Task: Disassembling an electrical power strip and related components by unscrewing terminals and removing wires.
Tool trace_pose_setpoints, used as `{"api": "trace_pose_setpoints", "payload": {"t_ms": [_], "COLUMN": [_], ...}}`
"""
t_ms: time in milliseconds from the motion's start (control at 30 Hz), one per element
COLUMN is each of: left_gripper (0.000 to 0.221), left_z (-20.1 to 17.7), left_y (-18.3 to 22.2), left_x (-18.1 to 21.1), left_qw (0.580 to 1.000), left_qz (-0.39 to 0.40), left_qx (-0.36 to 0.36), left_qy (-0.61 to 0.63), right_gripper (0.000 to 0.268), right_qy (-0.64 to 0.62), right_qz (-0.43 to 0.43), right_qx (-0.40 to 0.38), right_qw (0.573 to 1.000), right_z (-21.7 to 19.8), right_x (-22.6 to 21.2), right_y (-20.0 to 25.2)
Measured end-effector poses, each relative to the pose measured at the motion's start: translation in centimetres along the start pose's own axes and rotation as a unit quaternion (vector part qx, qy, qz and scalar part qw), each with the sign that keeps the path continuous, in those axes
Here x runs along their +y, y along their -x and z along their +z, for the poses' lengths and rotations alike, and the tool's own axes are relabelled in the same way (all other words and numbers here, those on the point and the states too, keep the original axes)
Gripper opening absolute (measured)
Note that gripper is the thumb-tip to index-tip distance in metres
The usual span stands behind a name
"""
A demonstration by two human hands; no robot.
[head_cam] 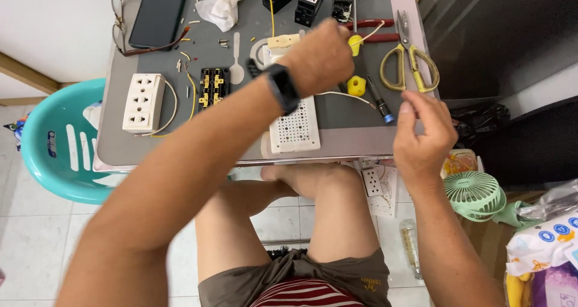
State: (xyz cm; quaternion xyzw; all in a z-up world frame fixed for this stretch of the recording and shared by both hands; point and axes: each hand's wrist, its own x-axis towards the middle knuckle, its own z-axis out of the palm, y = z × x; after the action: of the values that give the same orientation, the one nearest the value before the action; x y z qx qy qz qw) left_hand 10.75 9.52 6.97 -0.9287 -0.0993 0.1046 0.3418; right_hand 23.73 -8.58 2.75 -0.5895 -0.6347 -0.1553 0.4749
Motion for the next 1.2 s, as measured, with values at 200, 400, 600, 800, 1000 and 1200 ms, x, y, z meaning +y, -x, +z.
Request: {"api": "trace_pose_setpoints", "payload": {"t_ms": [200,400,600,800,1000,1200], "left_gripper": [0.013,0.031,0.035,0.036,0.043,0.033], "left_z": [-1.7,-1.2,2.9,5.0,5.0,5.4], "left_y": [5.9,10.3,10.5,10.1,10.3,9.5], "left_x": [-4.1,-2.8,-1.9,-1.0,-0.6,1.1], "left_qw": [0.974,0.804,0.666,0.676,0.659,0.662], "left_qz": [-0.137,-0.167,-0.239,-0.261,-0.255,-0.288], "left_qx": [0.110,0.332,0.292,0.292,0.298,0.369], "left_qy": [0.139,0.464,0.643,0.624,0.641,0.586], "right_gripper": [0.038,0.014,0.012,0.020,0.029,0.063], "right_qy": [-0.262,-0.247,-0.160,-0.122,-0.081,0.165], "right_qz": [0.288,0.107,-0.011,-0.058,-0.086,-0.123], "right_qx": [-0.077,-0.109,-0.173,-0.209,-0.219,-0.172], "right_qw": [0.918,0.957,0.972,0.969,0.969,0.964], "right_z": [0.8,4.3,9.0,10.9,11.2,13.1], "right_x": [-3.5,-7.3,-5.3,-4.4,-4.6,-4.2], "right_y": [-5.6,-11.2,-12.8,-12.4,-12.6,-12.2]}}
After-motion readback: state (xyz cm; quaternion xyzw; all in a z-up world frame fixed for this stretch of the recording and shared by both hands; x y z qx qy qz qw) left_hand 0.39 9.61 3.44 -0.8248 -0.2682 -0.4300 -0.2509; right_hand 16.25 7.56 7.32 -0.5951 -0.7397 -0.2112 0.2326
